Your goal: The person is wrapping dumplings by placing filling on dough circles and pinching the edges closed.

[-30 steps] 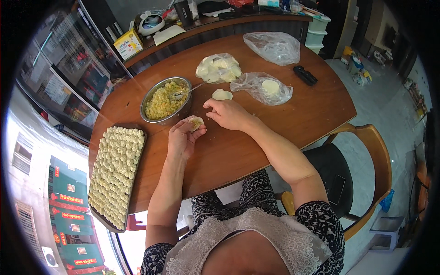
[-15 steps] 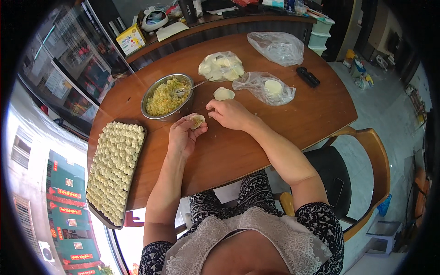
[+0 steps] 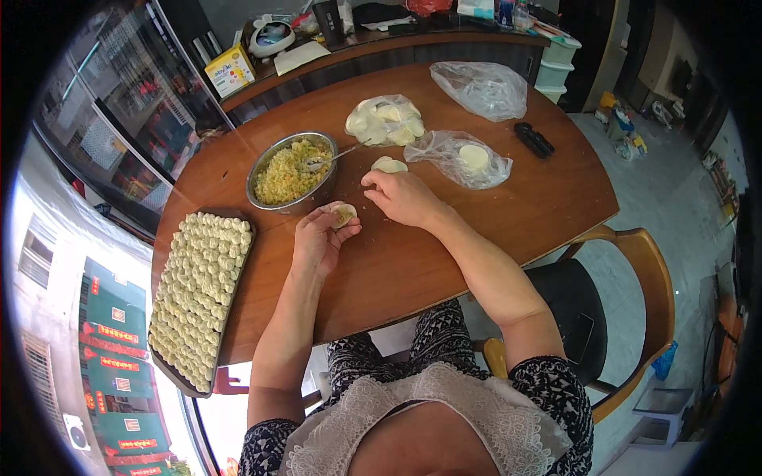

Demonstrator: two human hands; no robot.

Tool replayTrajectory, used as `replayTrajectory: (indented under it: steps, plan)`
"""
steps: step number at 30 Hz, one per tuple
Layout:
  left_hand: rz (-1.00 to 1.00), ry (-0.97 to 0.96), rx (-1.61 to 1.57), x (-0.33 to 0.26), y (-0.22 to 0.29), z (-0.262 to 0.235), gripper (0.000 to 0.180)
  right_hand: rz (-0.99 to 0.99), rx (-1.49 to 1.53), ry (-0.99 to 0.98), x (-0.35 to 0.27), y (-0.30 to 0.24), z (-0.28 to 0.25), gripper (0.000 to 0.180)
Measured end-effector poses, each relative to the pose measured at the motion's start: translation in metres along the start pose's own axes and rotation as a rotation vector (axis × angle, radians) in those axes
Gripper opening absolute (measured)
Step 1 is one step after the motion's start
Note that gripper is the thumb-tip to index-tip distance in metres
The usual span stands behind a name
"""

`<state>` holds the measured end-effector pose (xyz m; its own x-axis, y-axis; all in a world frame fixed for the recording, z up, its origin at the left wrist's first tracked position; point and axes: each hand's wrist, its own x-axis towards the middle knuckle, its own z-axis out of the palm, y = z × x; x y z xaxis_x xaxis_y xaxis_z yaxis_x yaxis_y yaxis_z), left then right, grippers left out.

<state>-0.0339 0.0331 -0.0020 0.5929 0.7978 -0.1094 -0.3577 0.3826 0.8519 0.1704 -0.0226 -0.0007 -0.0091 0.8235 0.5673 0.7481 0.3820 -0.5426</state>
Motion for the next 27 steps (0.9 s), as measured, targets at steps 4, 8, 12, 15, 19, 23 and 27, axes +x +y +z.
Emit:
replayTrajectory:
  steps: [4, 8, 12, 15, 19, 23, 27]
  plan:
    - [-0.004, 0.018, -0.013, 0.000, 0.001, 0.003, 0.021, 0.019, 0.000, -0.043, 0.000, -0.006, -0.001, 0.018]
    - [-0.008, 0.009, -0.024, 0.000, 0.001, 0.001, 0.021, 0.001, 0.057, -0.027, -0.001, -0.010, 0.002, 0.016]
    - [-0.004, 0.006, -0.021, -0.002, 0.000, 0.002, 0.021, 0.026, -0.008, -0.088, -0.003, -0.005, 0.005, 0.015]
    - [-0.007, 0.022, -0.011, -0.002, 0.001, 0.003, 0.021, 0.027, -0.004, -0.095, -0.002, -0.006, 0.004, 0.015]
    - [-0.014, 0.000, -0.024, -0.001, 0.000, 0.001, 0.022, 0.022, 0.008, -0.077, -0.002, -0.005, 0.004, 0.015]
    - [-0.003, 0.004, 0.037, -0.002, 0.001, 0.004, 0.026, 0.033, -0.035, -0.090, -0.001, -0.002, 0.004, 0.015]
    - [-0.002, -0.014, 0.031, -0.001, 0.001, 0.001, 0.026, 0.028, -0.039, -0.069, -0.001, 0.001, 0.005, 0.015]
